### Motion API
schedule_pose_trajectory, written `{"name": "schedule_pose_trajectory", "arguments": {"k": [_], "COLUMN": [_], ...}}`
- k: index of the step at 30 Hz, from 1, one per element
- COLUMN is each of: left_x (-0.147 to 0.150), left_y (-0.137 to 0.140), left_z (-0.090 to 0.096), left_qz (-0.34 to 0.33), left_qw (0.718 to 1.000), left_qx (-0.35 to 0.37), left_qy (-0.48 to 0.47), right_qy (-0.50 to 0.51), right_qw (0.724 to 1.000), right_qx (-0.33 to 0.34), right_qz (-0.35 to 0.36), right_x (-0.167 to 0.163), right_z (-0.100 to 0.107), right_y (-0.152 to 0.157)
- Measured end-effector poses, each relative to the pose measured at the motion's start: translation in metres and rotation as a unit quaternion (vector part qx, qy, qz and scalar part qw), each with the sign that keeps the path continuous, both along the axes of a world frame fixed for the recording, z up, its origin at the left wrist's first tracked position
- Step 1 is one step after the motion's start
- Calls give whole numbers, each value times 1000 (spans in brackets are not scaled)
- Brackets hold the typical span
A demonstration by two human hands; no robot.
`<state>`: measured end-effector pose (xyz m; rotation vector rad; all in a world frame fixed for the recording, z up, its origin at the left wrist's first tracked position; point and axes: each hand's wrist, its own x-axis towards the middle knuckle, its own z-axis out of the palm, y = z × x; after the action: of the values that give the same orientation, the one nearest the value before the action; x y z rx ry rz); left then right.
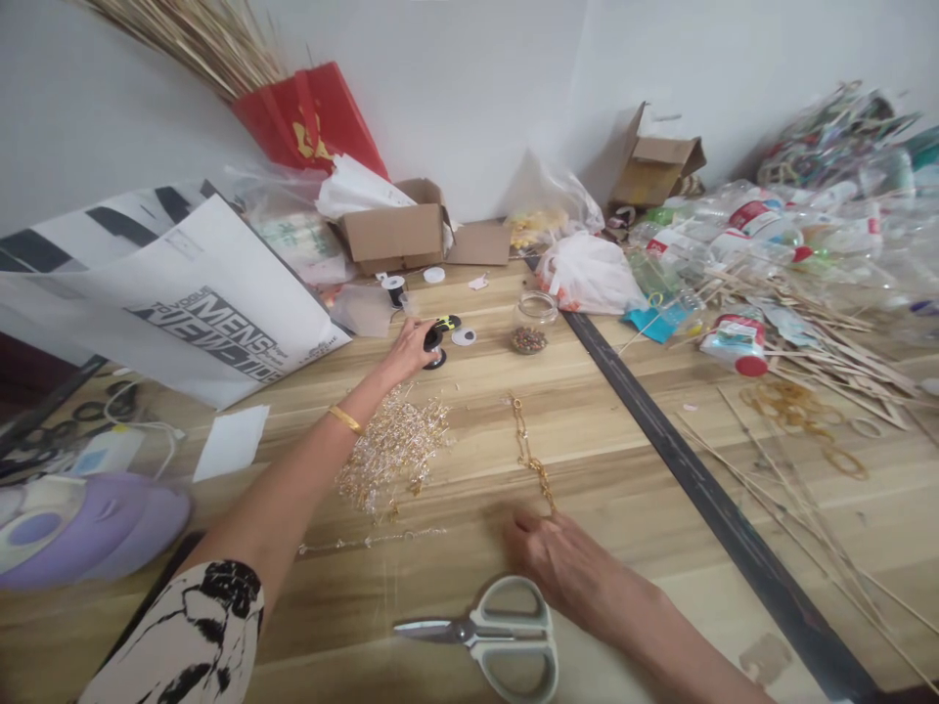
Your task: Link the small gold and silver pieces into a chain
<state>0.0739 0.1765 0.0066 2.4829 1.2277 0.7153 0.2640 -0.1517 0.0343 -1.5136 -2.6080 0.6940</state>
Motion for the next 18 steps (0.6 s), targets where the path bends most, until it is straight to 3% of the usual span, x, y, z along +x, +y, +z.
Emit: {"name": "schedule_pose_trajectory", "arguments": {"k": [11, 18], "left_x": [-3, -25], "left_y": [-14, -45], "left_z": [0, 15], "left_qz": [9, 32], "left_qw": [1000, 997], "left_qx": [-15, 44], "left_qy": [-17, -61], "right_qy": [44, 57], "right_qw": [996, 996], "right_qx": [-72, -66], "right_qz": [-15, -5], "right_x": [1, -1], "right_z": [16, 21], "right_y": [-1, 14]}}
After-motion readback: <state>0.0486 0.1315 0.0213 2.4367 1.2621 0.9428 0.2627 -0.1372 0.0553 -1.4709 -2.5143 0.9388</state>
